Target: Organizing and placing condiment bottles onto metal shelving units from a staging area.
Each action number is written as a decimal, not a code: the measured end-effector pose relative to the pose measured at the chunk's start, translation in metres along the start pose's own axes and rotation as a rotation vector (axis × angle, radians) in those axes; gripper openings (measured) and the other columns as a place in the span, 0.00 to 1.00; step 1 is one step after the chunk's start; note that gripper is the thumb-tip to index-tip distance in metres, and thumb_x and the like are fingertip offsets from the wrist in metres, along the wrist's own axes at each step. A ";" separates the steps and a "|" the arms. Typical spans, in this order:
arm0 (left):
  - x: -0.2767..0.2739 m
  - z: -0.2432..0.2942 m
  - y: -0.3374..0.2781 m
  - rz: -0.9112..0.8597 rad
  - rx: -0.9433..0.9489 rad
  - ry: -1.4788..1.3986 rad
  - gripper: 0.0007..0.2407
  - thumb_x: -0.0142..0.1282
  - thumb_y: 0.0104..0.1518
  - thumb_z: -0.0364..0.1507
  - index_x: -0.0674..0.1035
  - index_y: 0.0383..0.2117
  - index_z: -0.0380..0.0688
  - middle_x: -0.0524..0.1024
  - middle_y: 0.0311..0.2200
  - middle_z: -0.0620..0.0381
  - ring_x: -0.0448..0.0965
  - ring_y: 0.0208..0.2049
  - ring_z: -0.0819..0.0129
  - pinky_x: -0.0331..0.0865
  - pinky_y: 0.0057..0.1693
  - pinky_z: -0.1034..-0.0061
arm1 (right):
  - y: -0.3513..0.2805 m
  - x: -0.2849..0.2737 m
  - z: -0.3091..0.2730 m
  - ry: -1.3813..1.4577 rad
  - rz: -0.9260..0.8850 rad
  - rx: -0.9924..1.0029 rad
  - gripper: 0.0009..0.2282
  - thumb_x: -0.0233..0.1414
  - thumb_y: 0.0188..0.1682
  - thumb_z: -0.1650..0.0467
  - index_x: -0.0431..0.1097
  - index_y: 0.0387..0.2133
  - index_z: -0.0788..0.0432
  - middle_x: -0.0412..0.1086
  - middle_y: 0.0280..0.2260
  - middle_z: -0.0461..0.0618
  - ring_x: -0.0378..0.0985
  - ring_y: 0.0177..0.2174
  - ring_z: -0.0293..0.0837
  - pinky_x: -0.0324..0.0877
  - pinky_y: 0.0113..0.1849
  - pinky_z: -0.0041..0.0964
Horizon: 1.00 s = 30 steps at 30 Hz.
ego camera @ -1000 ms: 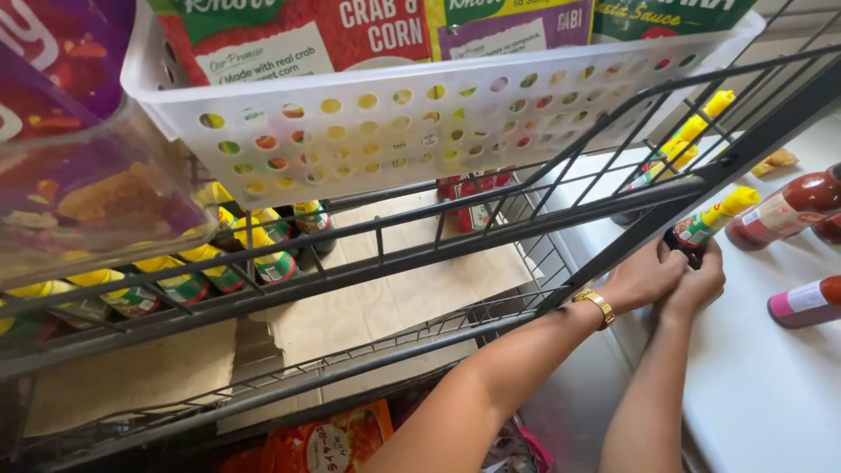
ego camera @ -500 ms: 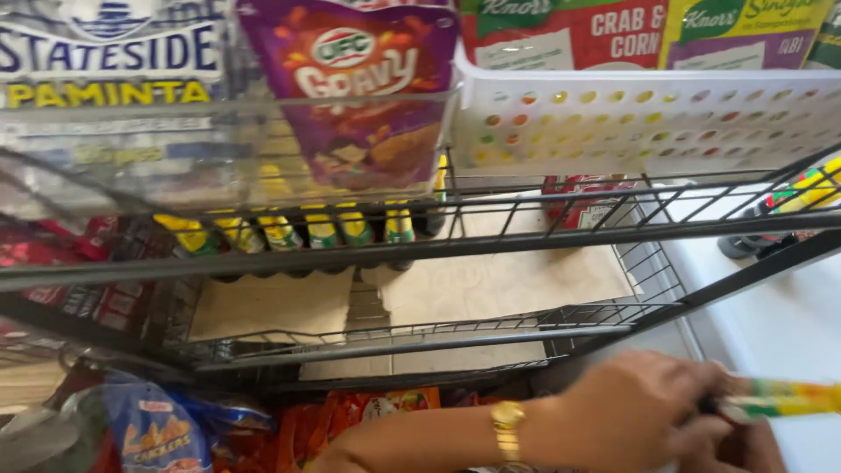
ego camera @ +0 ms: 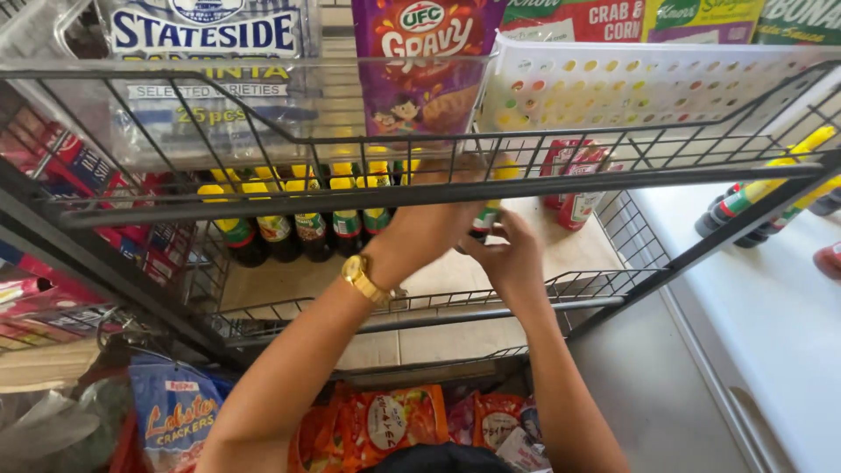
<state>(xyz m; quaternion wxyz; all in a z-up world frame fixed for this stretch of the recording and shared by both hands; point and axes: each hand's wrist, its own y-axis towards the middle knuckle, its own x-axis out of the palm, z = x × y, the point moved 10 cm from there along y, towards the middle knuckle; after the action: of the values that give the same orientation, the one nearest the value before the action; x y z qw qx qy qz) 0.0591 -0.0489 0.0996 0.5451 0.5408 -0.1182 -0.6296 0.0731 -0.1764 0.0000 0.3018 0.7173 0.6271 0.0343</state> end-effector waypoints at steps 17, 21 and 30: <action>0.008 -0.038 -0.016 0.000 0.147 0.252 0.14 0.52 0.56 0.22 0.77 0.49 0.38 0.79 0.49 0.47 0.77 0.52 0.46 0.68 0.57 0.56 | 0.033 0.048 0.047 -0.112 -0.122 0.145 0.15 0.67 0.35 0.74 0.74 0.35 0.64 0.79 0.30 0.52 0.83 0.31 0.43 0.75 0.34 0.40; 0.008 -0.048 -0.020 0.043 0.133 0.326 0.16 0.57 0.54 0.24 0.78 0.50 0.40 0.77 0.50 0.47 0.76 0.53 0.47 0.68 0.58 0.55 | 0.036 0.051 0.054 -0.175 -0.129 0.173 0.13 0.68 0.35 0.74 0.76 0.32 0.65 0.79 0.29 0.53 0.81 0.31 0.47 0.74 0.36 0.41; 0.011 -0.048 -0.019 0.081 0.133 0.453 0.17 0.57 0.64 0.34 0.76 0.54 0.36 0.77 0.51 0.44 0.75 0.54 0.46 0.64 0.62 0.53 | 0.038 0.048 0.049 -0.131 -0.101 0.153 0.15 0.66 0.36 0.73 0.74 0.37 0.62 0.78 0.33 0.53 0.82 0.34 0.48 0.75 0.38 0.42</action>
<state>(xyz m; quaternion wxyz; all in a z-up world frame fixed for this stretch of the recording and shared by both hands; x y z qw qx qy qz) 0.0892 -0.0293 0.0608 0.5455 0.6980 -0.0557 -0.4605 0.1375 -0.1530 -0.0380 0.2881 0.7063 0.6421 -0.0759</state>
